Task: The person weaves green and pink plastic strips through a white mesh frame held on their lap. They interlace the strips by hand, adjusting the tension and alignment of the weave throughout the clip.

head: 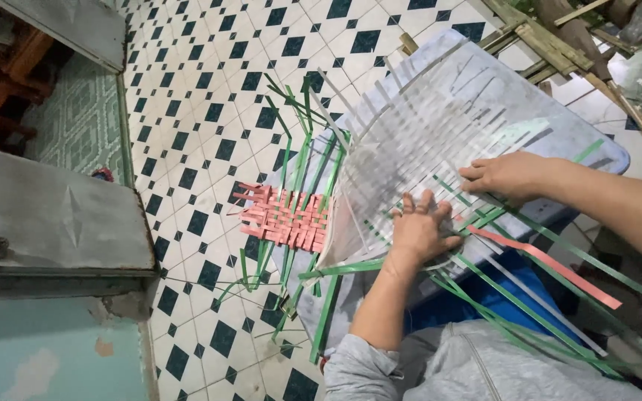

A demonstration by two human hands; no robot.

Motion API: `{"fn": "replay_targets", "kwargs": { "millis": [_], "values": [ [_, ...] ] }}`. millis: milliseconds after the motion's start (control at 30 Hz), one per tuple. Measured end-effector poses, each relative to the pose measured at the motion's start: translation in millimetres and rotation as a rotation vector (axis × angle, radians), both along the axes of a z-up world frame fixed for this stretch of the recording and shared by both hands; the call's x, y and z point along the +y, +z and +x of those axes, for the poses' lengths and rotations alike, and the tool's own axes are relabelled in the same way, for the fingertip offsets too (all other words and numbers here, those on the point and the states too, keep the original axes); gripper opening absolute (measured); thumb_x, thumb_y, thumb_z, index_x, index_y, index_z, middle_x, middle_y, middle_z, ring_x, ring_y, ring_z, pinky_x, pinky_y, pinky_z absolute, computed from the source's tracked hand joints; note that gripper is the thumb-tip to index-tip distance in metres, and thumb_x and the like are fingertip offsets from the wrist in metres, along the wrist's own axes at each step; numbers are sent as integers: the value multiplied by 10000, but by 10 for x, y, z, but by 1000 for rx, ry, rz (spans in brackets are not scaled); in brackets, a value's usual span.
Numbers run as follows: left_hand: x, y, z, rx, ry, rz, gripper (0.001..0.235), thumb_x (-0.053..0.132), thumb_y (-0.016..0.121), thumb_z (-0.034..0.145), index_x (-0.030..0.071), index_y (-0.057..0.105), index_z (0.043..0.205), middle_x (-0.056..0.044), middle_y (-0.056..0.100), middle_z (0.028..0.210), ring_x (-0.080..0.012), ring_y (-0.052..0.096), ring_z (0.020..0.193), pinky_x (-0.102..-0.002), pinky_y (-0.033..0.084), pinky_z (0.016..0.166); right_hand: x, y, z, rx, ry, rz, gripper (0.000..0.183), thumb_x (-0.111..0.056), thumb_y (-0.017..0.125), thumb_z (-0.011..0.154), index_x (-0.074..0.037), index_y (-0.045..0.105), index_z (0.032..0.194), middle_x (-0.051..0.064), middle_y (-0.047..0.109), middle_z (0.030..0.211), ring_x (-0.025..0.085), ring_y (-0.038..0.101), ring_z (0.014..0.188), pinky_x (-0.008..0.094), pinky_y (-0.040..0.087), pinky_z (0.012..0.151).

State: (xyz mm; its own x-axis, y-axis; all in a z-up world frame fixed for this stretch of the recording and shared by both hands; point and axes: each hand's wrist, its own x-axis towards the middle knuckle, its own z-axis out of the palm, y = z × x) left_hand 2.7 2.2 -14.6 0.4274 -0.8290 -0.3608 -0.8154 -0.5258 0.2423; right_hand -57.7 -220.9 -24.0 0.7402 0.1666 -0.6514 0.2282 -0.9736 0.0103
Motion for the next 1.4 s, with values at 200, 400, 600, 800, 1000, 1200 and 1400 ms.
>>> {"fn": "replay_targets", "kwargs": {
  "millis": [200,400,600,800,1000,1200,1400],
  "values": [
    [-11,-32,6,-9,-6,26,641,542,643,767,277,485,1329,-89,254,1543,-513,156,1405,-680,253,1016,-44,-90,42,-3,-21,19,862,142,471,818,-357,269,1491,-71,48,1637,168,208,1489,372,540,935],
    [19,-205,14,-107,6,-15,673,663,585,732,360,506,1328,-82,392,1535,-527,302,1402,-667,344,1057,-30,-57,-55,-305,85,109,634,-13,710,624,-187,582,1220,-28,584,1261,280,535,1263,364,551,975],
    [-15,-202,3,-104,32,48,725,655,613,728,407,482,1396,-61,374,1568,-495,240,1442,-662,303,1076,55,-204,6,-270,49,66,644,-143,630,680,-300,538,1298,-57,557,1299,267,578,1194,419,542,874],
    [-7,-118,28,-45,39,62,718,608,620,729,369,495,1394,-58,334,1586,-502,210,1448,-651,287,1101,324,18,27,-370,211,265,938,-351,862,538,-188,482,1381,125,395,1473,386,403,1347,499,469,979],
    [1,-113,22,-33,45,7,707,593,627,722,367,507,1381,-49,331,1587,-524,230,1433,-660,292,1095,291,-180,150,-203,137,204,1073,-397,910,613,-264,307,1490,120,244,1567,379,254,1446,470,349,1106],
    [-4,-229,71,-19,40,33,745,631,615,698,382,491,1389,-31,301,1598,-519,213,1438,-655,269,1112,296,-98,185,-180,132,269,1026,-412,915,625,-189,367,1463,140,269,1551,390,295,1418,471,407,1076],
    [-6,-146,46,-46,22,59,739,616,602,731,389,455,1419,-38,311,1598,-503,202,1447,-636,254,1113,307,-64,195,-137,79,244,1004,-431,914,619,-247,387,1453,45,235,1578,320,259,1453,386,361,1124]
  ]
}}
